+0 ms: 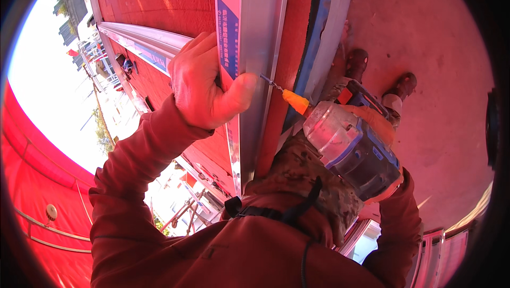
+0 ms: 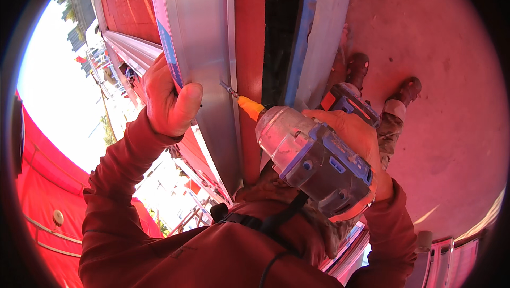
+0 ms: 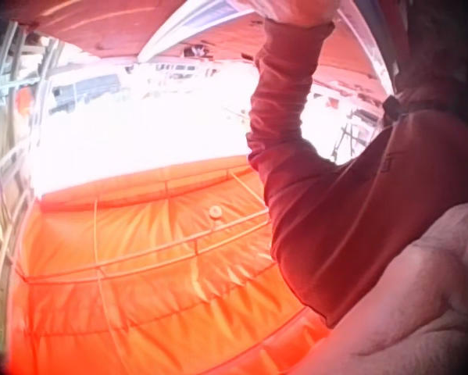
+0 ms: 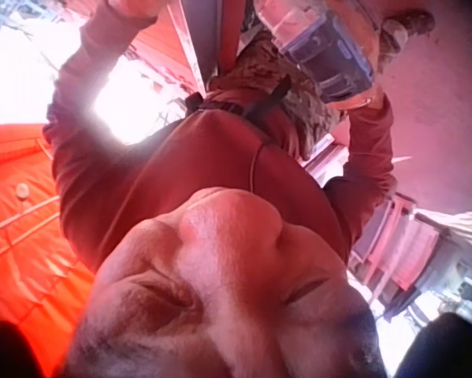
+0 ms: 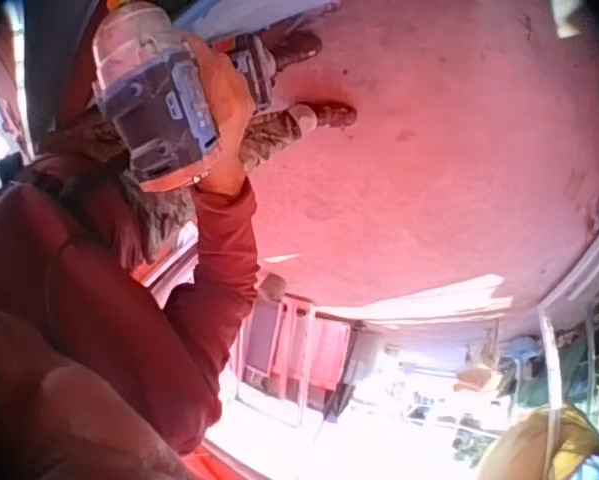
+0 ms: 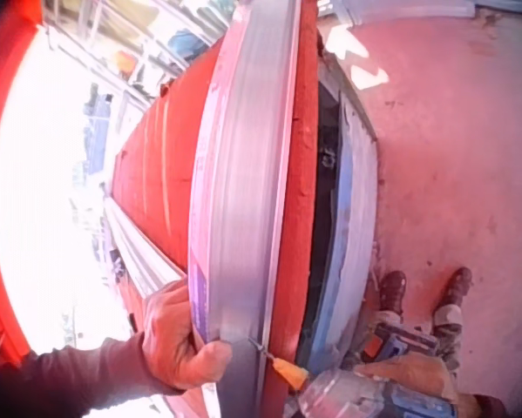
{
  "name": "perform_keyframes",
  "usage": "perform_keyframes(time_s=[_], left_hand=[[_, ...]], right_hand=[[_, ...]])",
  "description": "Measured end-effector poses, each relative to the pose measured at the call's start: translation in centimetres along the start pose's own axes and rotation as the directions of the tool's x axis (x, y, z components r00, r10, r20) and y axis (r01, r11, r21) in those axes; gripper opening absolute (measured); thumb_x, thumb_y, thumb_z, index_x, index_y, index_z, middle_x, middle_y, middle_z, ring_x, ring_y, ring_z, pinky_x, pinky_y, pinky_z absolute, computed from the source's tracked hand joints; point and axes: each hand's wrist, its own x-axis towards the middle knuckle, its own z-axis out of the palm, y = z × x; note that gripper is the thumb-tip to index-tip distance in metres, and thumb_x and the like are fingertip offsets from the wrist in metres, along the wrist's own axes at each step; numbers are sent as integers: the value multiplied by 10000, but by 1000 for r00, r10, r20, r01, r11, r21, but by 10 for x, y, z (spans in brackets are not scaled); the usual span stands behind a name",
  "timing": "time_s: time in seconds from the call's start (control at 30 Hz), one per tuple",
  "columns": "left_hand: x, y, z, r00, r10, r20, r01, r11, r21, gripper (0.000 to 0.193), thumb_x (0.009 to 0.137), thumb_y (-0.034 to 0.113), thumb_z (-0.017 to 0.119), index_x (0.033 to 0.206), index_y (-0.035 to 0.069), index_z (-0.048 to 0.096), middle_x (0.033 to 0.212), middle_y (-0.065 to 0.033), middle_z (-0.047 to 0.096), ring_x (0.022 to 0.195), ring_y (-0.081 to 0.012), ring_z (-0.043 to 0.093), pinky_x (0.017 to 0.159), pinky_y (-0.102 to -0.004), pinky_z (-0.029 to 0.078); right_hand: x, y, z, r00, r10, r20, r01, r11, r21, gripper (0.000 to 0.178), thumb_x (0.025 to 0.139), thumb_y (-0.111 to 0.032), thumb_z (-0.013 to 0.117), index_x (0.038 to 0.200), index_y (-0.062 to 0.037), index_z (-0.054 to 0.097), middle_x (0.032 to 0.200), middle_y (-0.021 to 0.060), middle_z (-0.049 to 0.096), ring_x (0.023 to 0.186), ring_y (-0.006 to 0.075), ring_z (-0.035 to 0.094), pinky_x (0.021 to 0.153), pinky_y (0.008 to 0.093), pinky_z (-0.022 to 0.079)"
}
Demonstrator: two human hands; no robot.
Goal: The person assembles aluminum window frames on a red work surface. They position long aluminum profiles, use a power drill to drive screws, and handle small fasteners and tools. The person repeatedly measures and aligns frame sections, then secures them with screws.
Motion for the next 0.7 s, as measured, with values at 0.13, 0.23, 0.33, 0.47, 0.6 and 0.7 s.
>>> perform_keyframes(time_s=[0.13,0.23,0.33,0.47,0.6,0.7], left_hand=[[2,-5,-1,999,36,1,-36,999,17,383,788,430,622,721,53,610,637,-101,504,552,-306,478,508,-378,386],[3,-8,1,998,64,4,-64,997,37,399,780,445,625,698,55,594,644,-101,509,557,-309,485,517,-385,392],[2,-8,1,998,65,2,-65,997,48,410,778,452,624,690,54,584,662,-102,523,569,-311,494,531,-389,402],[3,-9,1,996,85,-6,-85,995,53,403,764,443,630,721,43,603,695,-106,551,593,-315,517,554,-392,426],[5,-9,-1,996,93,4,-93,994,56,392,741,420,638,765,28,630,719,-112,574,613,-320,540,580,-390,451],[5,-8,-1,997,73,7,-73,996,41,390,729,409,642,780,22,639,725,-114,581,620,-321,549,590,-389,460]], right_hand=[[3,-10,16,913,406,-37,-346,820,456,419,842,-153,653,1189,70,575,1057,135,652,887,199,654,803,304,539],[2,-15,23,923,367,-117,-331,911,248,469,789,-150,724,1194,22,560,1053,86,645,889,171,644,800,278,526],[4,2,5,994,-110,6,103,908,-406,539,700,-146,801,1171,-10,578,1019,48,642,891,146,632,797,264,507],[12,3,1,971,-223,89,234,791,-565,471,722,-141,730,1160,-10,615,971,119,662,821,260,630,758,342,501],[13,11,4,989,-148,1,130,863,-487,453,731,-154,715,1150,-4,627,953,124,670,802,279,624,748,356,497],[16,9,1,982,-185,36,179,856,-486,440,739,-160,715,1142,-5,632,944,123,674,795,275,623,743,355,496]])
